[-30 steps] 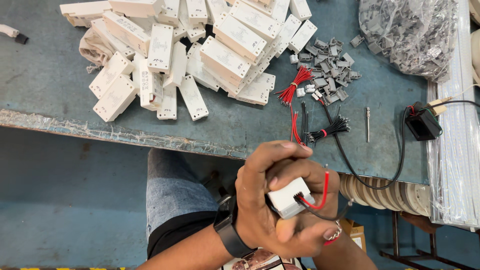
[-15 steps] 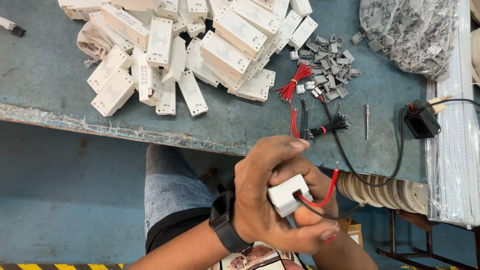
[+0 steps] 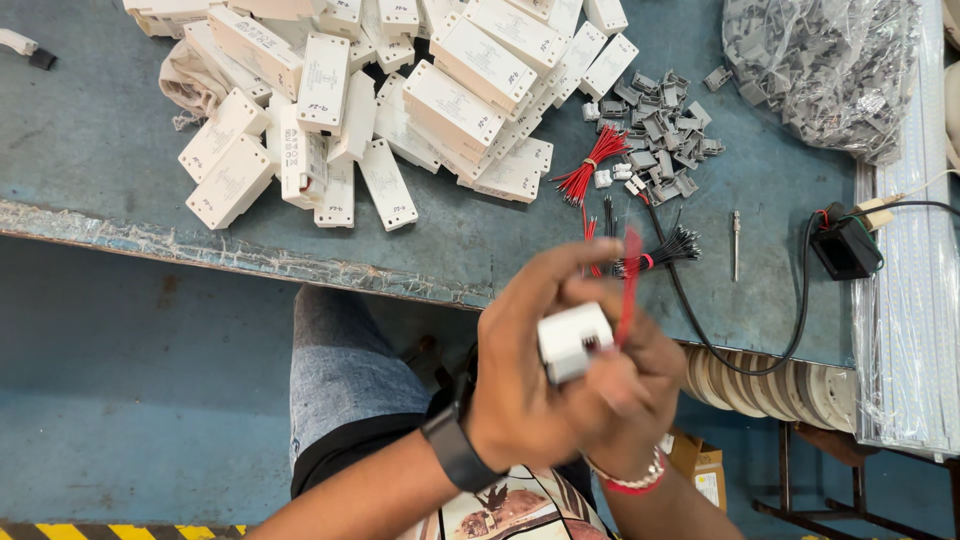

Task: The person assembles white plastic led driver housings by inserting wiring harnesses with connectors and using a handheld screwdriver to secure the components.

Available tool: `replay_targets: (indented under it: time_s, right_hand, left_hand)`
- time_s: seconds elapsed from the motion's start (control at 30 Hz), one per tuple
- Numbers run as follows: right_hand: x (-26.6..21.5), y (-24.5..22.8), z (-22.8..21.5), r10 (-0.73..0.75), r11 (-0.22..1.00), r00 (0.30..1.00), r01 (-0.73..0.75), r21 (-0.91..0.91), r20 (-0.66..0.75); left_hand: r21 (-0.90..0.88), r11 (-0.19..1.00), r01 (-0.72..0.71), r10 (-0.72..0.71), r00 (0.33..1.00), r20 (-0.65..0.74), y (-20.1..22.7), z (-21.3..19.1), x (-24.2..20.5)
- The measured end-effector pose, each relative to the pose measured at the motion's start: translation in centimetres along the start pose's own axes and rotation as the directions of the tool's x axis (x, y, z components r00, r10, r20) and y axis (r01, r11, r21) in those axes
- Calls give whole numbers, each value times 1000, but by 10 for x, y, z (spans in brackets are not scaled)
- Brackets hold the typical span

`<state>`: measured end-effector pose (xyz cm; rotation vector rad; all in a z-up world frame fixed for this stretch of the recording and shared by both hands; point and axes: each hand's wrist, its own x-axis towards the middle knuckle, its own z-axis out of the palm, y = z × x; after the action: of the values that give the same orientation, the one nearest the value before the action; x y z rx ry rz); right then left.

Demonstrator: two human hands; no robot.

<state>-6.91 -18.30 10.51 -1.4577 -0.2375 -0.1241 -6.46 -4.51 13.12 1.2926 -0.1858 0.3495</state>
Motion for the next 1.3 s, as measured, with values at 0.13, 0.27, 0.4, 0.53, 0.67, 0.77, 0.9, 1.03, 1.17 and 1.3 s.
replay_targets:
  time_s: [0.13,0.27,0.4,0.53,0.67,0.77,0.9,1.03,1.17,1.3]
  right_hand:
    - [24,19,21,-117,993,981,119,8,-153]
    - [23,22,23,-138,990,986,139,1,-99]
    - [27,7,13,-208,956,970,229,-181,124]
    - [33,-4,2,-107,964,985,135,-228,133]
    - [32,0,-2,-100,982,988,118,-149,121]
    - [31,0,-5,-75,990,990,88,-110,120]
    - [32,-1,-3,-95,989,988,107,-100,122]
    - [33,-4,-2,-68,993,987,81,-87,148]
    - [32,-9,-7,-69,979,974,107,-173,214]
    - [28,-4,-7,-136,972,959,178,-155,248]
  left_hand:
    - [-303,921,245,-242,969,47,-15,1,6]
    - [-439,868,232,-237,970,43,-31,2,5]
    - [-353,896,268,-272,961,40,-36,-8,6]
    - [-94,975,200,-199,980,16,-34,-11,9]
    - [78,985,156,-157,987,13,-29,-11,10]
    - [127,989,79,-81,997,12,-27,-10,10]
    - [141,989,41,-43,999,14,-24,-11,11]
    - [156,986,49,-49,999,-3,-20,-10,10]
    - [169,982,84,-86,996,0,-21,-15,7]
    - [101,995,27,-27,1000,-3,-25,-14,2]
